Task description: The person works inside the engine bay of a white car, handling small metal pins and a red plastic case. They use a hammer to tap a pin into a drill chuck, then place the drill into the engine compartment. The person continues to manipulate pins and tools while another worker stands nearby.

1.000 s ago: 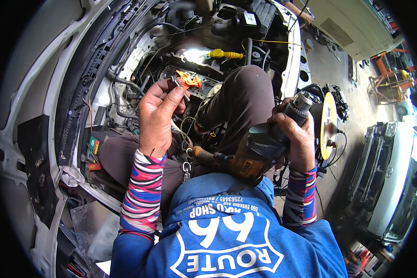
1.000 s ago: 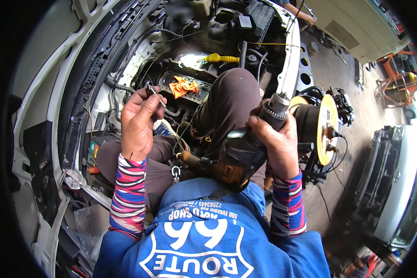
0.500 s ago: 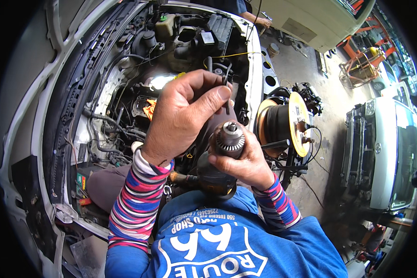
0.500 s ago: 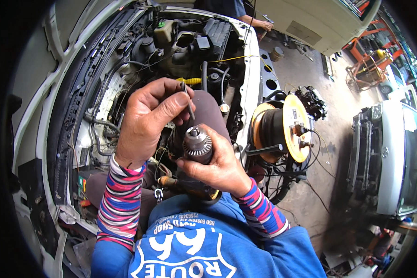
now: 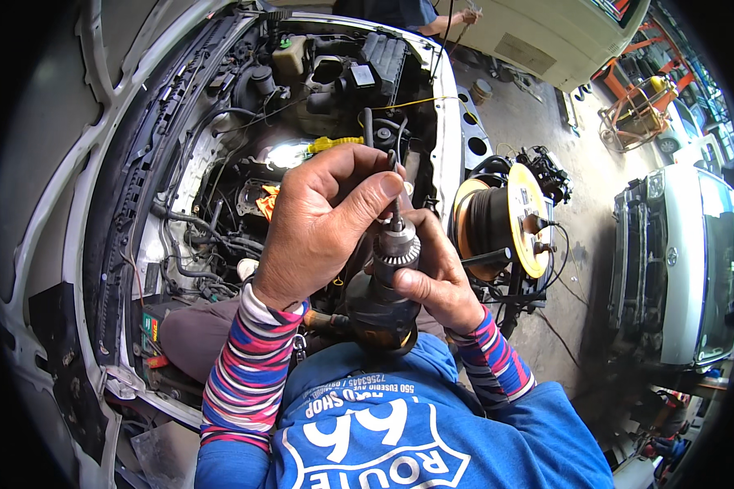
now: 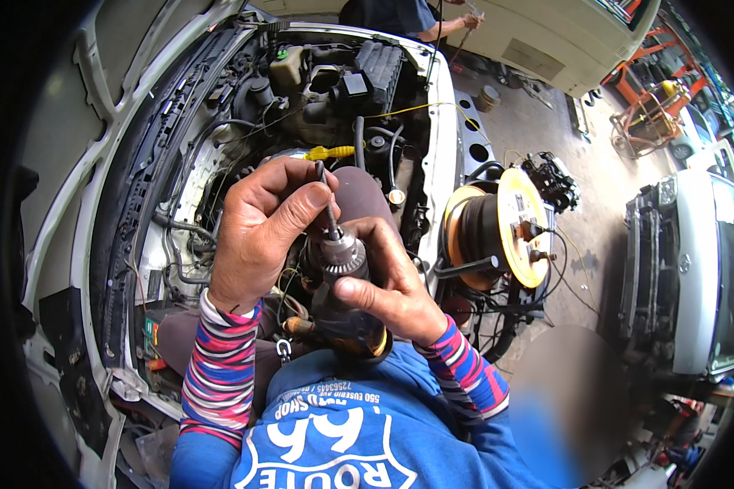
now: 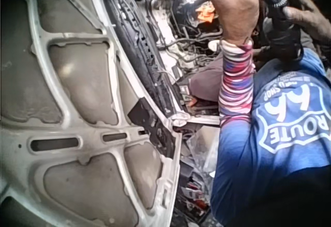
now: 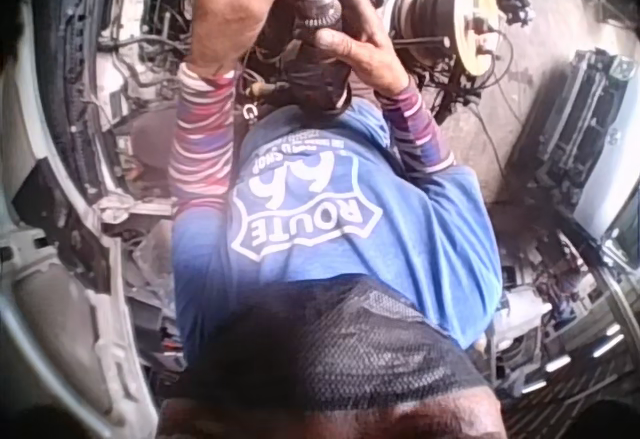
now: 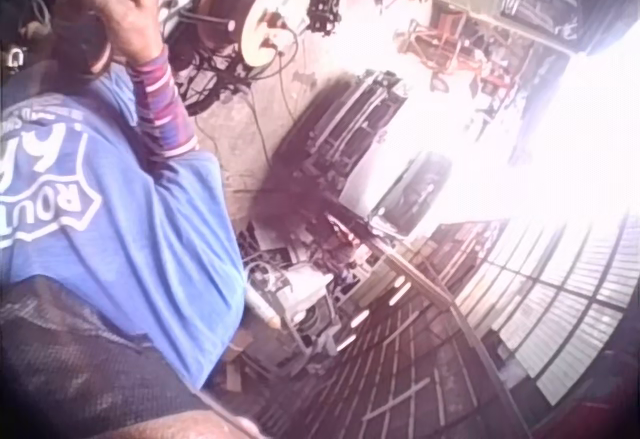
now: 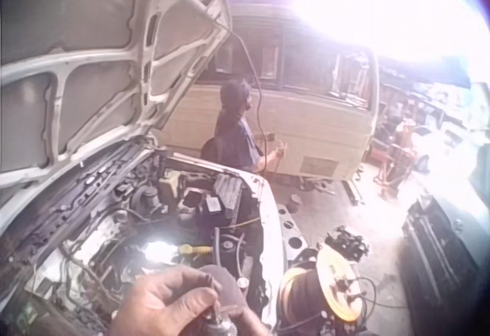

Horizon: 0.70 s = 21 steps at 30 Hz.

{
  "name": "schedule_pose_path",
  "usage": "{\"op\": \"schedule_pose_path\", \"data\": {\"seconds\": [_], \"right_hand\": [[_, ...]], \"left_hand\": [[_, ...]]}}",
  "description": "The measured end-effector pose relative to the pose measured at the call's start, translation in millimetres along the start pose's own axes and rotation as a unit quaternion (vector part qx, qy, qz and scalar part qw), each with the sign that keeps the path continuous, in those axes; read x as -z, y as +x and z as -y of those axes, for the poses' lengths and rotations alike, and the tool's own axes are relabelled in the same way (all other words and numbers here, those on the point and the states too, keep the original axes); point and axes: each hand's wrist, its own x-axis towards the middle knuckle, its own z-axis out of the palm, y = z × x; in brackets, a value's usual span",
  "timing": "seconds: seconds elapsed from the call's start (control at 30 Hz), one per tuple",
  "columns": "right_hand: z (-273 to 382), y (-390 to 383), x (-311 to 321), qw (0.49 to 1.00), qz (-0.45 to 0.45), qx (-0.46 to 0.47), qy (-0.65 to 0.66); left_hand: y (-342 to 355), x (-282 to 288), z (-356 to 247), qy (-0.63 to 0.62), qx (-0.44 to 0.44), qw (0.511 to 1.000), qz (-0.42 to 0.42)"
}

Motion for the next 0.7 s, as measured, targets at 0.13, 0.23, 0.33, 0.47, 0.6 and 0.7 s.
{"op": "schedule_pose_path", "data": {"seconds": [0.13,0.23,0.33,0.47,0.6,0.7], "right_hand": [[-3,-1,-3,0.996,0.038,-0.034,0.067],[-14,6,1,0.999,0.025,0.027,0.002],[-23,12,3,0.983,-0.006,0.124,-0.138],[-26,21,-5,0.986,-0.068,0.14,-0.058],[-21,19,1,0.977,-0.139,0.123,-0.108],[-20,10,1,0.997,-0.041,0.069,-0.009]], "left_hand": [[0,4,3,0.0,-0.004,1.0,-0.013],[1,9,2,0.048,0.031,0.998,-0.038],[5,7,0,0.071,0.039,0.995,-0.058],[6,2,-4,0.1,-0.001,0.995,-0.02],[11,-1,-2,0.132,-0.022,0.991,0.011],[10,2,-4,0.052,0.026,0.998,-0.002]]}}
